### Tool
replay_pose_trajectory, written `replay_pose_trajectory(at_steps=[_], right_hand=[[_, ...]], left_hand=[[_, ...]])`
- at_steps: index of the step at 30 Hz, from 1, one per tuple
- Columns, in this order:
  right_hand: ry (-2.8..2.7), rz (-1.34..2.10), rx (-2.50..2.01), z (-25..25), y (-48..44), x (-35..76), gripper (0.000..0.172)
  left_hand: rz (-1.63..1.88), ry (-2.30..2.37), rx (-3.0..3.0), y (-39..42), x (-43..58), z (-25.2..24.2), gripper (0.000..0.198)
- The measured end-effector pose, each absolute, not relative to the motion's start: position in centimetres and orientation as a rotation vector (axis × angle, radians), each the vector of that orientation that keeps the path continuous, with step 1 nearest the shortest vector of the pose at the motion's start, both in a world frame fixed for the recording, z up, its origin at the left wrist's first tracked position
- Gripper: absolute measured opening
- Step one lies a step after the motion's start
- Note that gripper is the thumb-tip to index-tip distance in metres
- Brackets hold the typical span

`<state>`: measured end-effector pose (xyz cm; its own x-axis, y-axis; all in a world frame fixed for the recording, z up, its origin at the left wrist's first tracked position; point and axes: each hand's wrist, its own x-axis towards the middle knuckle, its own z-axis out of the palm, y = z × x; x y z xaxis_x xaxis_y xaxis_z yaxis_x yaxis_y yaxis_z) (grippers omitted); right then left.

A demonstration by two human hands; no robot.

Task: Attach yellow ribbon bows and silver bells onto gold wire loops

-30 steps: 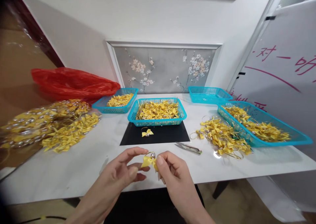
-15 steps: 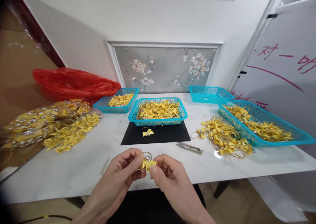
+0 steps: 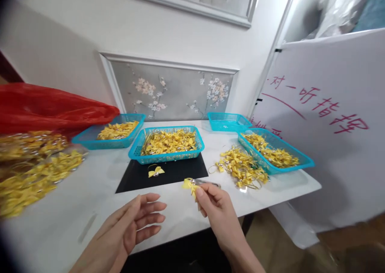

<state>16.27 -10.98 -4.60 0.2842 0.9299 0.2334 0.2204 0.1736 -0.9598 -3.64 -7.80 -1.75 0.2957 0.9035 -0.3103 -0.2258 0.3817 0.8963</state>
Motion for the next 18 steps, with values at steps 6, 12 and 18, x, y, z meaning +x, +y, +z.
replay_pose_trajectory(at_steps=[6, 12, 18], right_hand=[[-1.147, 0.206, -1.607, -4.5, -9.0, 25.1, 0.026], [-1.229, 0.075, -1.888, -5.4, -6.5, 30.4, 0.026], [-1.312, -0.015, -2.191, -6.2, -5.4, 29.8, 0.022]], left_hand=[[0.819, 0.985, 0.955, -7.1, -3.8, -2.7, 0.034], [0.821, 0.992, 1.034, -7.1, -3.2, -2.8, 0.036], [0.853, 0.990, 1.099, -7.3, -2.8, -2.4, 0.028]])
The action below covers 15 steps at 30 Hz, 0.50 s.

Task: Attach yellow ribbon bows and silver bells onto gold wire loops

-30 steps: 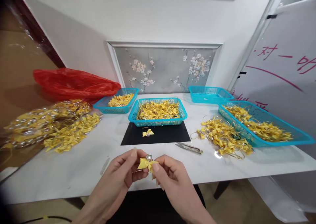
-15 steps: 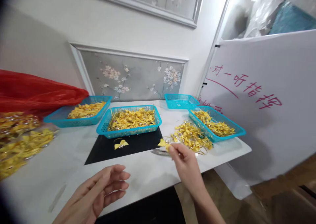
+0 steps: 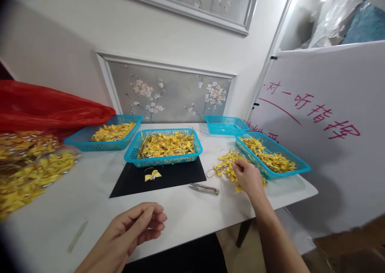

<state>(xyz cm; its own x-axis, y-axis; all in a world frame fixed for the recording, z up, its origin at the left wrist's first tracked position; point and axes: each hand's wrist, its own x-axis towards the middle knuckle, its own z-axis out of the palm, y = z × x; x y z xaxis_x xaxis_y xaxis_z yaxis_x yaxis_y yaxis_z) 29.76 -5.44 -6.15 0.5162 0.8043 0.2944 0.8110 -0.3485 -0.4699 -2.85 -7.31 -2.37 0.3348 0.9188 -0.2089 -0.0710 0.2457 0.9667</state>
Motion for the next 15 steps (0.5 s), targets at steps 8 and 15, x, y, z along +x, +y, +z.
replay_pose_trajectory(at_steps=[8, 15], right_hand=[[-1.523, -0.252, -2.238, -2.7, -4.2, 25.3, 0.025], [-1.986, -0.210, -2.088, 0.9, 4.8, 20.3, 0.023]], left_hand=[[0.922, 0.981, 1.051, -6.9, -3.8, -3.0, 0.030], [0.986, 1.026, 1.063, -5.9, -5.6, -3.7, 0.029]])
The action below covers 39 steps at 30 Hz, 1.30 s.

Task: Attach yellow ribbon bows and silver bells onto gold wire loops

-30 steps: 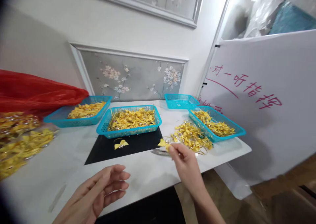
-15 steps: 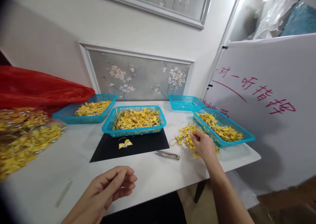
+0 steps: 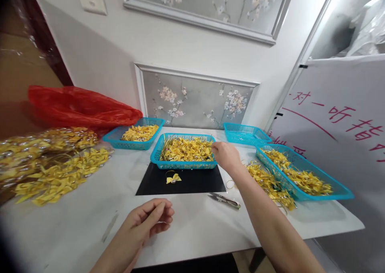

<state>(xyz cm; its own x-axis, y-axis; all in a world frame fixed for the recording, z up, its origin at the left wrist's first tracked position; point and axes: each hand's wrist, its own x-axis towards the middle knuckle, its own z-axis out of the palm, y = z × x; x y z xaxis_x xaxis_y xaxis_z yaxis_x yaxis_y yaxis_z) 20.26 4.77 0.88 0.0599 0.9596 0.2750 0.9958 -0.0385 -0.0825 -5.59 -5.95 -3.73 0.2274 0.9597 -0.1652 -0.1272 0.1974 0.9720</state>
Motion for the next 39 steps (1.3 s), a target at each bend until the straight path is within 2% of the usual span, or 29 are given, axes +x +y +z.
replay_pose_trajectory(at_steps=[7, 26, 39], right_hand=[[-2.243, -0.232, -2.204, 0.5, 11.5, 18.4, 0.028], [-2.352, -0.416, -2.206, -0.5, 10.9, 20.4, 0.029], [-2.326, -0.291, -2.125, -1.0, 11.4, 19.9, 0.030]], left_hand=[[1.038, 1.037, 1.019, -5.8, -6.6, -4.5, 0.028], [1.026, 1.013, 1.020, -5.6, -6.4, -5.3, 0.034], [1.015, 1.025, 1.085, -5.5, -6.2, -5.6, 0.034]])
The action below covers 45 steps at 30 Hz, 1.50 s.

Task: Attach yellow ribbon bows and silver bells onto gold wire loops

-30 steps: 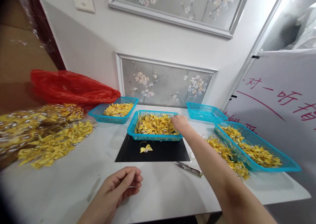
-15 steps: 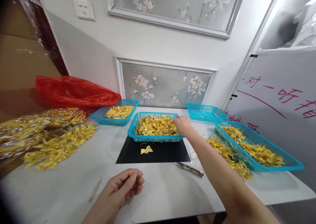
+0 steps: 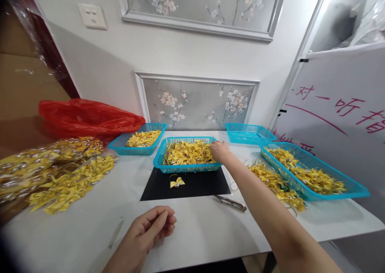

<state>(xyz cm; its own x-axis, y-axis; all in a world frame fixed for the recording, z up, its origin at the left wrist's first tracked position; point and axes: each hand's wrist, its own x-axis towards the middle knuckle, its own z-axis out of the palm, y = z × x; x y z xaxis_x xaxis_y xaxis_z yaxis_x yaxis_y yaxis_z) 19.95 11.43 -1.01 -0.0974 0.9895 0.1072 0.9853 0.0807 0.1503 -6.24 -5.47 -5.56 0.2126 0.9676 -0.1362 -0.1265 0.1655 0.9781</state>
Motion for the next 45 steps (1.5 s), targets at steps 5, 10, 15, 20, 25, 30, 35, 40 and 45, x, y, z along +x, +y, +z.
replay_pose_trajectory(at_steps=[5, 10, 15, 20, 25, 30, 35, 40, 45], right_hand=[[2.451, 0.167, 2.147, 0.8, 10.0, 20.7, 0.029], [2.765, 0.032, 2.121, 3.0, 5.1, 19.8, 0.019], [3.091, -0.139, 1.972, 3.9, -0.9, 17.0, 0.013], [3.261, -0.324, 1.822, 4.3, -3.9, 14.1, 0.018], [3.246, -0.567, 1.702, 3.2, -3.9, 12.8, 0.020], [3.163, -0.618, 1.711, 2.6, -1.7, 13.7, 0.018], [3.085, -0.482, 1.847, 3.2, 1.5, 16.8, 0.018], [2.986, -0.423, 1.865, 4.2, 3.5, 19.9, 0.025], [2.904, -0.407, 1.868, 4.2, 4.4, 21.7, 0.027]], left_hand=[[1.019, 1.026, 1.096, -5.7, -6.2, -5.4, 0.032], [1.033, 1.003, 1.108, -5.9, -6.1, -5.3, 0.030], [1.062, 0.997, 1.127, -6.4, -5.5, -3.8, 0.028], [1.163, 0.931, 1.207, -6.7, -4.5, -1.0, 0.026], [1.181, 1.009, 1.242, -5.3, -4.1, -0.4, 0.021], [1.154, 1.086, 1.301, -3.2, -5.4, -0.6, 0.027], [1.218, 1.222, 1.387, 0.0, -9.4, 1.0, 0.026], [1.319, 1.380, 1.499, 5.1, -13.6, 4.7, 0.026], [1.256, 1.558, 1.536, 13.1, -15.2, 7.0, 0.016]])
